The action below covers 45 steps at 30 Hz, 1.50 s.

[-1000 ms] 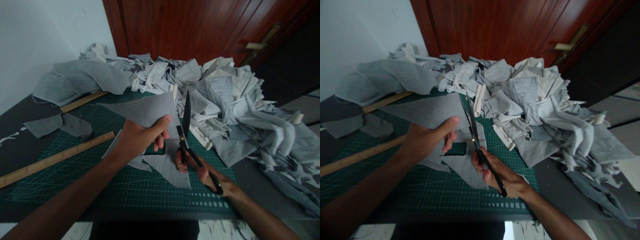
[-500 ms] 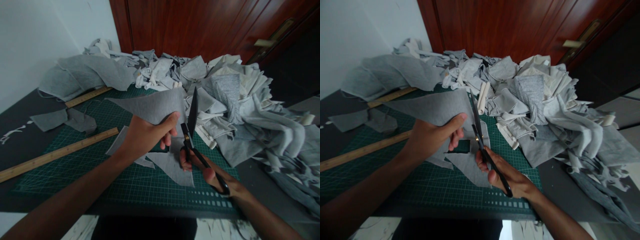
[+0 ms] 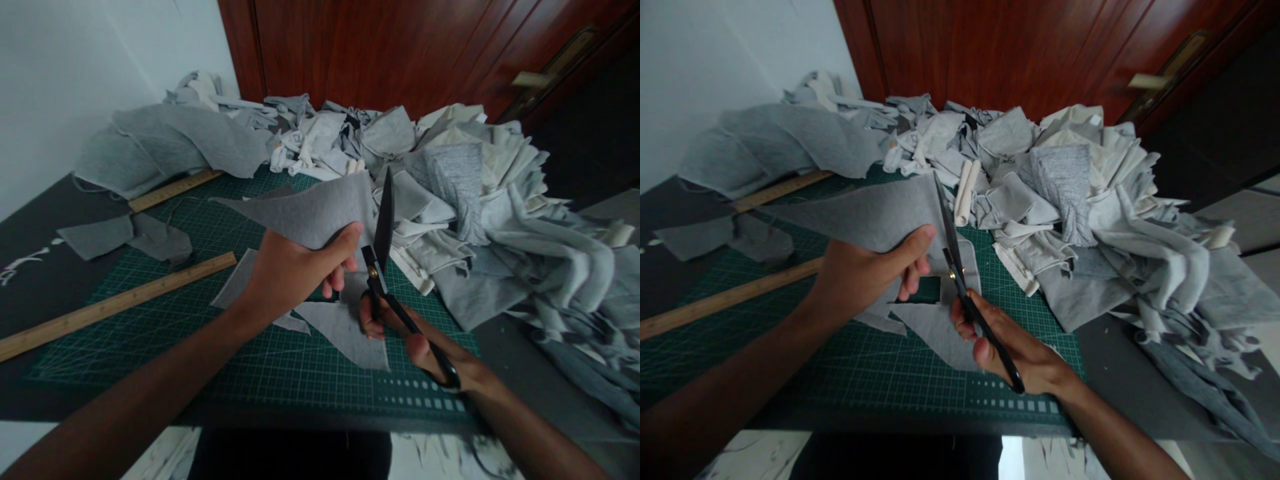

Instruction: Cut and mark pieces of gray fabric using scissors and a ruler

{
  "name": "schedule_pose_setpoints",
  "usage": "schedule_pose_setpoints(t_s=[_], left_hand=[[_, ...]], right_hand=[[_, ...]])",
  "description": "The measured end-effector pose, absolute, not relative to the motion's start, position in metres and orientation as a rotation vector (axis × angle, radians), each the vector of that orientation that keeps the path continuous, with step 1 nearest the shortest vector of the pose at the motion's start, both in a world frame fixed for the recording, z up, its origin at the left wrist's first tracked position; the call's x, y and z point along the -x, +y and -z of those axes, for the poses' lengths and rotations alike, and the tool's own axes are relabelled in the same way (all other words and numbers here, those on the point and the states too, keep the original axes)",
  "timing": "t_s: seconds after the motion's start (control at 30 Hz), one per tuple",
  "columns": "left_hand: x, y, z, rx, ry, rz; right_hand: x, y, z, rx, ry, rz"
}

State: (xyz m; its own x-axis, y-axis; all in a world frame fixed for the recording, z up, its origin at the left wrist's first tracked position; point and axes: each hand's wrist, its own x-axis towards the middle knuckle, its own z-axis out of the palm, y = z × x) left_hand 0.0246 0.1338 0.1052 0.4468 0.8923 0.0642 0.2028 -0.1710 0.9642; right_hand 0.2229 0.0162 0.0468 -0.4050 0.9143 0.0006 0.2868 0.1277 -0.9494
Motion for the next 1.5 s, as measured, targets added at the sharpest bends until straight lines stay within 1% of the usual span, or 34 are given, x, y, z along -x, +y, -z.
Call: schedule_pose_setpoints(t_s=[0.5,1.33,1.5], left_hand=[[-0.021,0.136,-0.102,-1.662,0.944,-0.829],[-0.018,0.141,-0.101,-1.642,1.051,-0.871],[-0.017,0.142,-0.103,-1.646,1.069,-0.861]], right_hand=[[-0.219,0.022,-0.05,1.161,-1.744,-1.371],[-0.204,0.023,-0.03,1.04,-1.398,-1.512],[-0.205,0.023,-0.026,1.075,-1.398,-1.503]])
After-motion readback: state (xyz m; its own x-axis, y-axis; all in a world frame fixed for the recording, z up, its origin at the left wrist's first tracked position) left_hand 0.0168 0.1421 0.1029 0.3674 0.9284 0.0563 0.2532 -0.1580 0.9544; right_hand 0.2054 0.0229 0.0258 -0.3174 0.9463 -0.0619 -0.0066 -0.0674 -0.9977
